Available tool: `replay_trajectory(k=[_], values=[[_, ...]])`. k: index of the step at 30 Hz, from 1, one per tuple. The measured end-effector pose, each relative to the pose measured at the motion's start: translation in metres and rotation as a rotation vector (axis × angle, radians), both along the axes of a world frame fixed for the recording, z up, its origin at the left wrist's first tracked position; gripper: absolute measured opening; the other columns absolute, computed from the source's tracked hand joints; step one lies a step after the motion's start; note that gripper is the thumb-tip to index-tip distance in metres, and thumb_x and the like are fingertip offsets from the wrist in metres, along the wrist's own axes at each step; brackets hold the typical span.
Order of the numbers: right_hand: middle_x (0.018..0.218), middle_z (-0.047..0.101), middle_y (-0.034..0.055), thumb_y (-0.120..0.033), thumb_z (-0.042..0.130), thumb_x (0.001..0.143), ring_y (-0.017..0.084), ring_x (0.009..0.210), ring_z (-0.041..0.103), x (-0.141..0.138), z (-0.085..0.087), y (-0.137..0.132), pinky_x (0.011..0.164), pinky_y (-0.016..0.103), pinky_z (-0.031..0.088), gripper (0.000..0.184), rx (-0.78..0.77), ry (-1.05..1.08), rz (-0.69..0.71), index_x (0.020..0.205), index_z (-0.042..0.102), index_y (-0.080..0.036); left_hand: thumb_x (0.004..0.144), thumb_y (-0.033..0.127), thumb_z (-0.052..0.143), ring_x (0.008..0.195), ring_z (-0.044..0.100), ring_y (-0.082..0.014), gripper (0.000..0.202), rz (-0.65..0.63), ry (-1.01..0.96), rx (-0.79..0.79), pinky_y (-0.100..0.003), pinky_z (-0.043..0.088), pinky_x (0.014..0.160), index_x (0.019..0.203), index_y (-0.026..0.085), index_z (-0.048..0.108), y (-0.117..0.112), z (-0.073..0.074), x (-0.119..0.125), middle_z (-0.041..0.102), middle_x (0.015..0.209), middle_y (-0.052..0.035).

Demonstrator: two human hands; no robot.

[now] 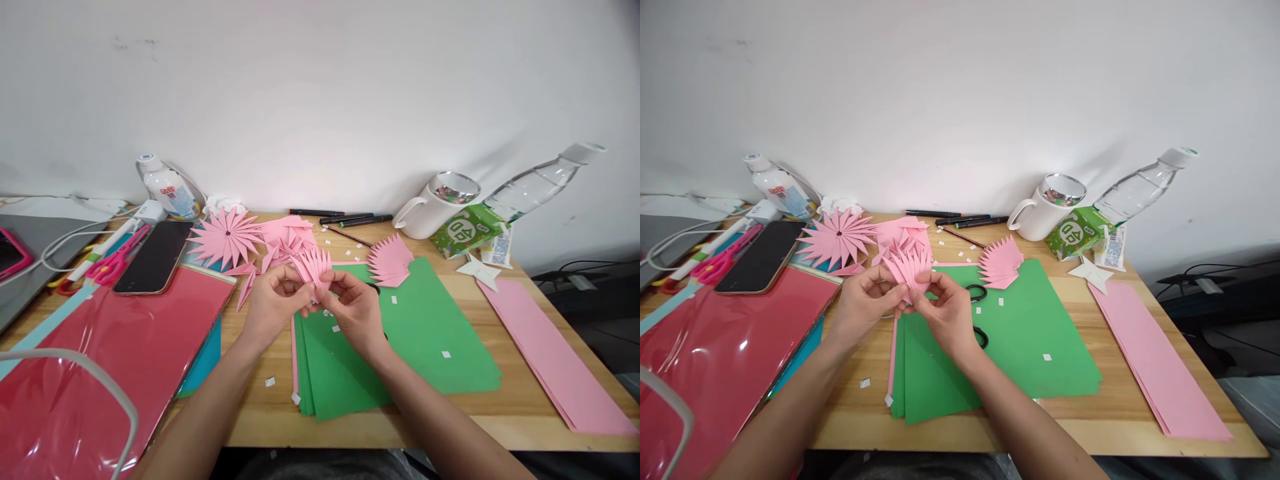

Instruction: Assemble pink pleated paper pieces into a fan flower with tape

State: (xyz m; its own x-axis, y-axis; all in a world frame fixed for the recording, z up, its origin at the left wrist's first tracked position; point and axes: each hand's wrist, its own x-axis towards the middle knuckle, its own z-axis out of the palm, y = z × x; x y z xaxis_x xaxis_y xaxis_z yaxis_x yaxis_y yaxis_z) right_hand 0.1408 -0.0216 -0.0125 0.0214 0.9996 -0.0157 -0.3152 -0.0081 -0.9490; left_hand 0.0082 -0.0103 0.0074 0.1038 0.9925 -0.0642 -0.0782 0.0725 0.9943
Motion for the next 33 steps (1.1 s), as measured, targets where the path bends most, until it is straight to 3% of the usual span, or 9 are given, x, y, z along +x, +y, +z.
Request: replay_trajectory(k=[33], values=[[0.068,0.064,-0.0023,-0.041,0.082,0.061,0.011,0.056,0.061,-0.0004,0.0011,-0.0004,0.050,0.024,0.059,0.035,-0.002,-0.008,0.004,0.080,0.062,-0.019,0.067,0.023,0.072,0.044,0.059,-0.0106,0.019,-0.004,-0.012,-0.005,-0.019,0.046,0.041,0.067,0.016,0.055,-0.0006,0.0035,0.0011,0.062,0.053,0.0026]])
